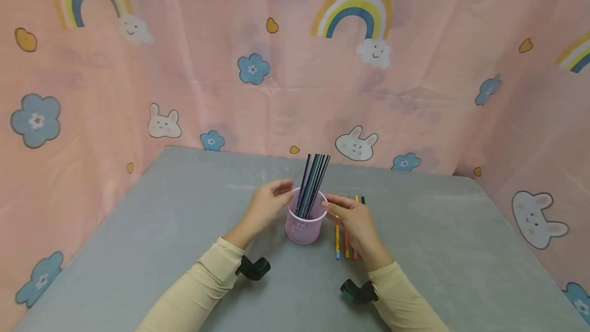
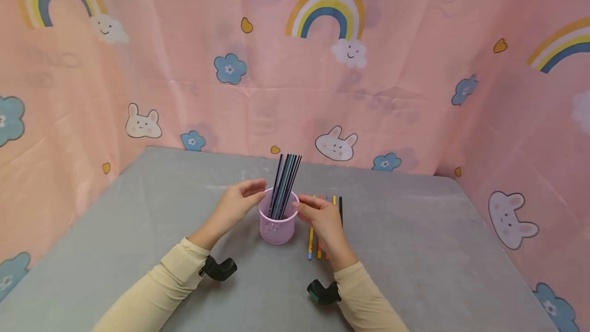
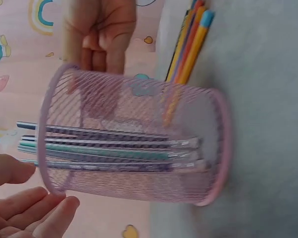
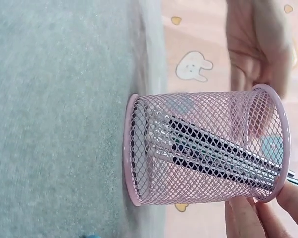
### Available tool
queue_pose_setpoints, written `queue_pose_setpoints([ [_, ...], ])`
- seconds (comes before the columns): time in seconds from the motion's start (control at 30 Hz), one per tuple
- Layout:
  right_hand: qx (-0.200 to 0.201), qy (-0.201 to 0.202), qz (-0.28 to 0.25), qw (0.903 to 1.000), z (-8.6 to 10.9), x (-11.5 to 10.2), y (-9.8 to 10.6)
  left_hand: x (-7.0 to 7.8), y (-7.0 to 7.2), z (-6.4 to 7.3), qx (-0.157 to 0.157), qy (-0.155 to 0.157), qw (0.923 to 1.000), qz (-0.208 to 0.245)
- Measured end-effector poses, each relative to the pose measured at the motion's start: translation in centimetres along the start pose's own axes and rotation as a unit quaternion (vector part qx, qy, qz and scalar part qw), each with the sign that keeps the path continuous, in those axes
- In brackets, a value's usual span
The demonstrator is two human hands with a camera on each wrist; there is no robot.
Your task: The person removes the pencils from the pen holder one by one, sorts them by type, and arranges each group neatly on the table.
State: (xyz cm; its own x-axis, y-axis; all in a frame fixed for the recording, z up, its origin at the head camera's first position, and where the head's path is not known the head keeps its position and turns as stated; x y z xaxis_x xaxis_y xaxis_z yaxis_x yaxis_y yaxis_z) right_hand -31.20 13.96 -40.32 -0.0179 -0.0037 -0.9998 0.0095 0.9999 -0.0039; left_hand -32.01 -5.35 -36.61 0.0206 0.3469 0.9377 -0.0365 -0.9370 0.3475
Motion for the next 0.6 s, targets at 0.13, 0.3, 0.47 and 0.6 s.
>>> queue_pose_setpoints([
  [0.13, 0.006, -0.005, 0.014, 0.9999, -0.1, 0.1, 0.1, 1.7, 0.2, -1.0, 0.016, -0.029, 0.9992, -0.021],
  [0.3, 0.006, -0.002, 0.013, 0.9999, -0.1, -0.1, 0.0, 3.1, -0.1, -1.9, 0.028, -0.056, 0.9971, -0.044],
  [0.47, 0.001, 0.004, 0.008, 1.0, 0.0, -0.1, 0.0, 3.4, -0.5, -2.7, 0.021, -0.053, 0.9968, -0.056],
  [0.6, 0.003, 0.004, 0.009, 0.9999, 0.1, -0.1, 0.0, 3.7, -0.8, -3.2, 0.022, -0.05, 0.996, -0.072],
])
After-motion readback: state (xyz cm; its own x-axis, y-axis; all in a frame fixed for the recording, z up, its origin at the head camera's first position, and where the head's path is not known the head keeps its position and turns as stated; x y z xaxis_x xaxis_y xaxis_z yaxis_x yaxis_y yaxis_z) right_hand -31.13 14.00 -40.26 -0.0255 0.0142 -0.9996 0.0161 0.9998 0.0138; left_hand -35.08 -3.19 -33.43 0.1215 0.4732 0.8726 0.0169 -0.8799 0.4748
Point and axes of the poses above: each hand's wrist, its own z-axis away from the middle knuckle, its own y-axis out of the back of the hand, x = y × z, the point moved 8 cm from there along -z, towards the middle knuckle, and after that the axes turned 9 degrees about y, right-handed, at the moved point
